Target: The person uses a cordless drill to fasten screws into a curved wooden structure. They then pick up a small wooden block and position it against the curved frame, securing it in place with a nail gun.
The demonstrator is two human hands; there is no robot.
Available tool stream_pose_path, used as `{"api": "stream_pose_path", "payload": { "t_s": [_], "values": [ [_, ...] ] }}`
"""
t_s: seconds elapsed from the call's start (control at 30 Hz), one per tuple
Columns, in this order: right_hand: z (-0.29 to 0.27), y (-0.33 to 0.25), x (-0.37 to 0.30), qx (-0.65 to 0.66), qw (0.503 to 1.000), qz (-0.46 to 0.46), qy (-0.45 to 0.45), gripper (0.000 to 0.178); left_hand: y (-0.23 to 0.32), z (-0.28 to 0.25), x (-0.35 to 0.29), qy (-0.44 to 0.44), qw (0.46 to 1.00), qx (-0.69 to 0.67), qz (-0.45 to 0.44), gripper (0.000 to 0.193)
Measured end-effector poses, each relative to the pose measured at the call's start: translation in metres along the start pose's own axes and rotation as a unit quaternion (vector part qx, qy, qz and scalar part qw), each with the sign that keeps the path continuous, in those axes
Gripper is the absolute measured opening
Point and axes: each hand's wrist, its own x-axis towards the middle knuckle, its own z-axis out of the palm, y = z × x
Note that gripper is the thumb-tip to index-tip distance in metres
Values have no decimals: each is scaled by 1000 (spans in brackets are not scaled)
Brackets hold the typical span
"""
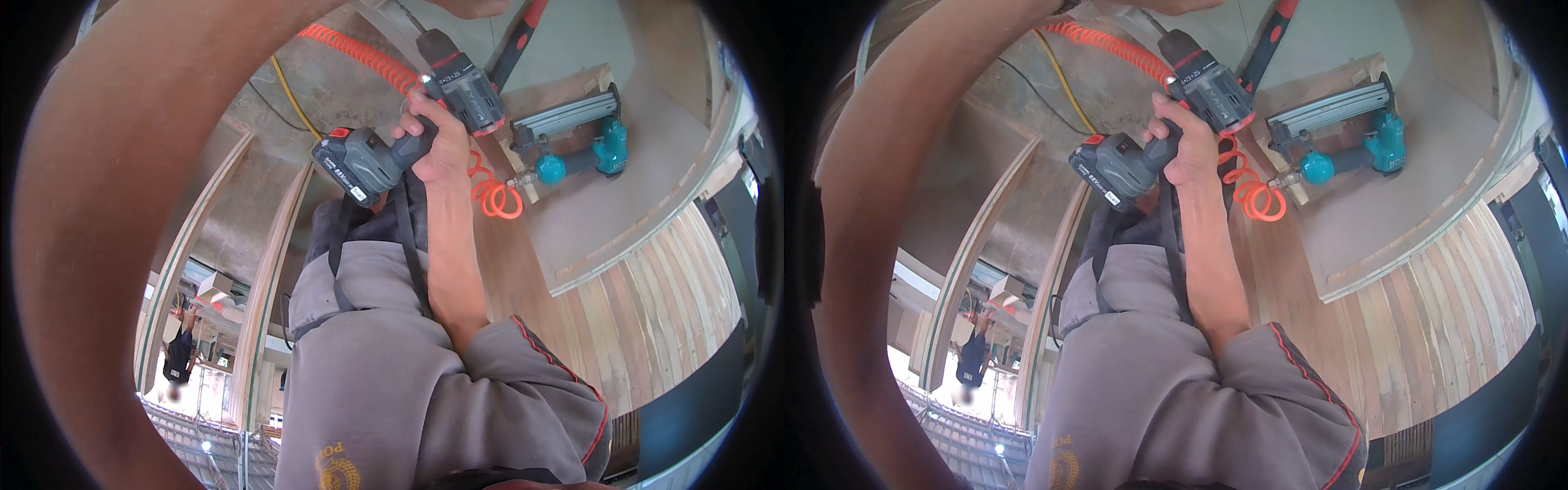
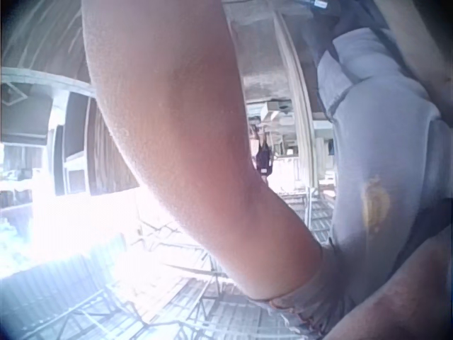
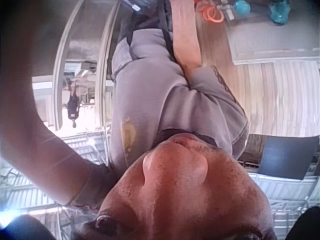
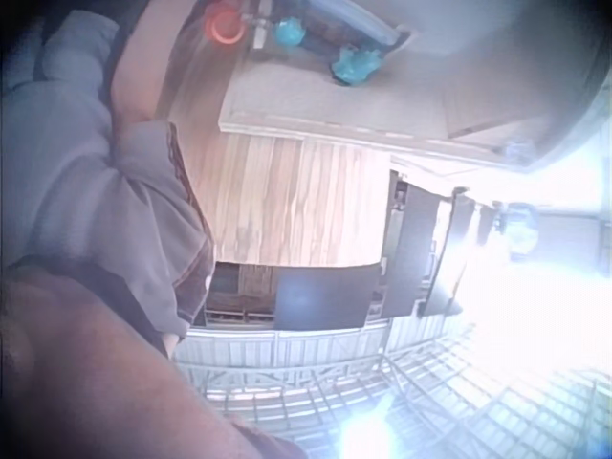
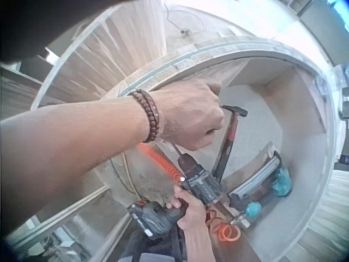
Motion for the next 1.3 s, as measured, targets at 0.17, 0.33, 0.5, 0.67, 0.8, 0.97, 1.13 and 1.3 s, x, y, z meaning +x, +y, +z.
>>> {"api": "stream_pose_path", "payload": {
  "t_s": [0.17,0.33,0.5,0.67,0.8,0.97,1.13,1.3],
  "values": [
    [0,2,4,-12,1000,-7,1,27,-1,3,1,11,999,29,21,23],
    [6,0,5,-23,999,-2,24,27,1,0,4,-22,1000,15,16,24],
    [9,0,7,-32,999,-2,34,28,-4,11,3,6,1000,18,23,24],
    [11,1,9,-32,999,0,29,31,-2,6,1,-2,1000,13,2,24],
    [10,3,13,-34,999,4,32,31,-3,9,4,-20,1000,22,-3,23],
    [15,4,15,-33,999,-24,22,26,-2,7,5,-11,1000,9,9,22],
    [-1,-4,29,-143,989,-36,10,21,-5,6,2,-9,999,33,25,24],
    [6,-3,19,-130,991,-38,16,32,0,8,4,-37,998,44,24,25]
  ]
}}
